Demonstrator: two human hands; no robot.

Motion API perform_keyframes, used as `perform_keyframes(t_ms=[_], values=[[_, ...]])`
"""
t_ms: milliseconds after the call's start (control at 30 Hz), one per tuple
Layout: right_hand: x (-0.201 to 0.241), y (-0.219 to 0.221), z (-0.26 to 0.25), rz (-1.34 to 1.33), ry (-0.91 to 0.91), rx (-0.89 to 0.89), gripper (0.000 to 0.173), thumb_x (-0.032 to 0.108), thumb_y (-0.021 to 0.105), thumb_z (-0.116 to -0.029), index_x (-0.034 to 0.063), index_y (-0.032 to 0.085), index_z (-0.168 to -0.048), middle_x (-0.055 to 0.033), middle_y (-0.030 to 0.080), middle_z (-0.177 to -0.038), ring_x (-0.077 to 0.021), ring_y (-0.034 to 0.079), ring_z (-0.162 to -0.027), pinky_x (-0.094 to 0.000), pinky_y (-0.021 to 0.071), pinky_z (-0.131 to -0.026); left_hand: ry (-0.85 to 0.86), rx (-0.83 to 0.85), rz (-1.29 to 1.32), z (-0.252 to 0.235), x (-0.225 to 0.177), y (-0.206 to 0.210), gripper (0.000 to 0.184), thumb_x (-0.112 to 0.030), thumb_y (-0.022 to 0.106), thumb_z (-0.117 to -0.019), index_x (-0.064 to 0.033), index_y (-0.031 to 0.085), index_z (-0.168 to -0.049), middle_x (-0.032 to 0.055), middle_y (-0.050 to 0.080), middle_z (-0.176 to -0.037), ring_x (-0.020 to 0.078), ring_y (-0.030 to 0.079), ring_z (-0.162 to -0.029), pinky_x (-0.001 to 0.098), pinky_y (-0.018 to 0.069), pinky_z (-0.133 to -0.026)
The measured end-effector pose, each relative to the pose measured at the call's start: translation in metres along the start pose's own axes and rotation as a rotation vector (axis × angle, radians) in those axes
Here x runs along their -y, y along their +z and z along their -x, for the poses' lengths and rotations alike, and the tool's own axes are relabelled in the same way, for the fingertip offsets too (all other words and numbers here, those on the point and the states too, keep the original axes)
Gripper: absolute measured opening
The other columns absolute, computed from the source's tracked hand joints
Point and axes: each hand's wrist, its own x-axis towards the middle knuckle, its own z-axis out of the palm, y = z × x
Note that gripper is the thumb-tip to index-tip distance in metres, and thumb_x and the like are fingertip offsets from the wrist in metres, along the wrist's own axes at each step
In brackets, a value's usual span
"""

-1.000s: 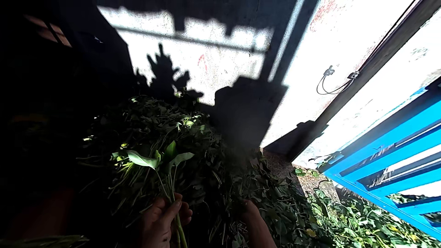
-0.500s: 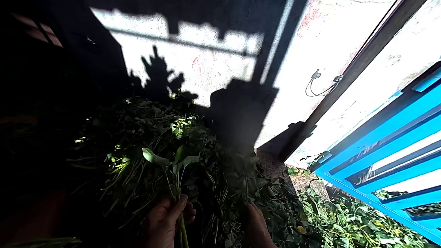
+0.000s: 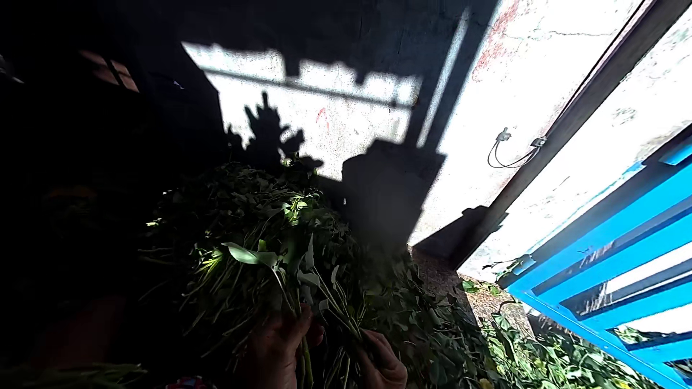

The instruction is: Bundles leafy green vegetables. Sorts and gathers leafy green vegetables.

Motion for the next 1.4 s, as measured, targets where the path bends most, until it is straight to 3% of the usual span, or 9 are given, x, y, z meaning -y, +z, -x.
perform_keyframes(t_ms=[167,267,367,567,633,800,1100,1267,1400], values=[[0.000,0.016,-0.008,0.110,-0.139,-0.137,0.022,-0.008,0.074,-0.0823,-0.0034,0.079,-0.103,-0.0121,0.074,-0.102,-0.0119,0.070,-0.098,-0.0227,0.0590,-0.088,0.212,-0.150,0.006,0.012,-0.015,-0.001,0.008,0.002,0.056,-0.1013,0.0042,0.062,-0.106,0.0109,0.073,-0.085,0.0204,0.072,-0.069,0.0335,0.0640,-0.064],[-0.001,0.015,-0.010,0.206,-0.277,-0.129,0.021,-0.005,0.074,-0.0829,-0.0010,0.080,-0.103,-0.0109,0.074,-0.103,-0.0135,0.070,-0.101,-0.0256,0.0574,-0.094,0.090,-0.054,0.012,0.014,-0.018,-0.004,0.009,0.002,0.056,-0.1018,0.0050,0.062,-0.107,0.0142,0.074,-0.089,0.0228,0.074,-0.074,0.0356,0.0645,-0.069],[0.002,0.016,0.000,0.338,-0.420,-0.043,0.019,0.003,0.072,-0.0868,0.0068,0.081,-0.103,-0.0056,0.075,-0.103,-0.0159,0.069,-0.107,-0.0404,0.0495,-0.109,-0.004,0.036,0.006,0.013,-0.006,-0.001,0.012,0.002,0.058,-0.1003,0.0054,0.067,-0.109,0.0158,0.075,-0.099,0.0250,0.075,-0.086,0.0384,0.0643,-0.075],[-0.004,0.014,0.016,0.545,-0.653,0.039,0.016,0.011,0.069,-0.0934,0.0141,0.081,-0.104,-0.0045,0.075,-0.102,-0.0183,0.069,-0.105,-0.0477,0.0468,-0.109,-0.008,0.101,-0.048,0.003,-0.007,-0.011,0.009,0.007,0.068,-0.0911,0.0052,0.069,-0.100,0.0157,0.075,-0.093,0.0227,0.074,-0.084,0.0361,0.0632,-0.075],[-0.001,0.010,0.017,0.601,-0.627,0.143,0.017,0.014,0.070,-0.0937,0.0134,0.080,-0.108,-0.0061,0.075,-0.105,-0.0215,0.069,-0.107,-0.0491,0.0484,-0.108,0.004,0.141,-0.049,0.002,-0.008,-0.016,0.007,0.009,0.069,-0.0893,0.0044,0.070,-0.094,0.0155,0.075,-0.091,0.0213,0.074,-0.083,0.0346,0.0629,-0.075],[0.039,0.009,0.008,0.557,-0.213,0.575,0.051,0.029,0.077,-0.0859,-0.0030,0.068,-0.125,-0.0211,0.068,-0.117,-0.0350,0.066,-0.109,-0.0515,0.0549,-0.093,0.021,0.394,-0.075,0.000,-0.012,-0.031,0.015,0.011,0.067,-0.0890,0.0019,0.074,-0.099,0.0134,0.076,-0.098,0.0211,0.075,-0.089,0.0361,0.0625,-0.085],[0.040,0.027,0.016,0.282,-0.381,0.189,0.025,0.009,0.067,-0.0907,-0.0085,0.065,-0.108,-0.0187,0.066,-0.102,-0.0186,0.068,-0.097,-0.0309,0.0589,-0.086,0.022,0.433,-0.132,0.000,-0.009,-0.033,0.015,0.007,0.074,-0.0859,-0.0012,0.077,-0.097,0.0102,0.077,-0.095,0.0172,0.074,-0.086,0.0341,0.0626,-0.081],[0.044,0.030,0.017,0.239,-0.296,0.285,0.045,0.015,0.079,-0.0848,-0.0132,0.061,-0.115,-0.0217,0.063,-0.106,-0.0213,0.066,-0.099,-0.0332,0.0579,-0.089,-0.034,0.373,-0.146,-0.004,-0.005,-0.031,0.008,0.004,0.076,-0.0849,-0.0002,0.076,-0.092,0.0105,0.076,-0.087,0.0164,0.073,-0.082,0.0340,0.0619,-0.080],[0.035,0.035,0.019,0.128,-0.309,0.196,0.018,0.002,0.071,-0.0890,-0.0077,0.069,-0.104,-0.0156,0.065,-0.104,-0.0140,0.066,-0.100,-0.0270,0.0581,-0.090,-0.111,0.264,-0.123,-0.005,0.003,-0.027,0.004,0.004,0.074,-0.0861,0.0011,0.074,-0.088,0.0107,0.075,-0.084,0.0155,0.072,-0.078,0.0328,0.0611,-0.076]])
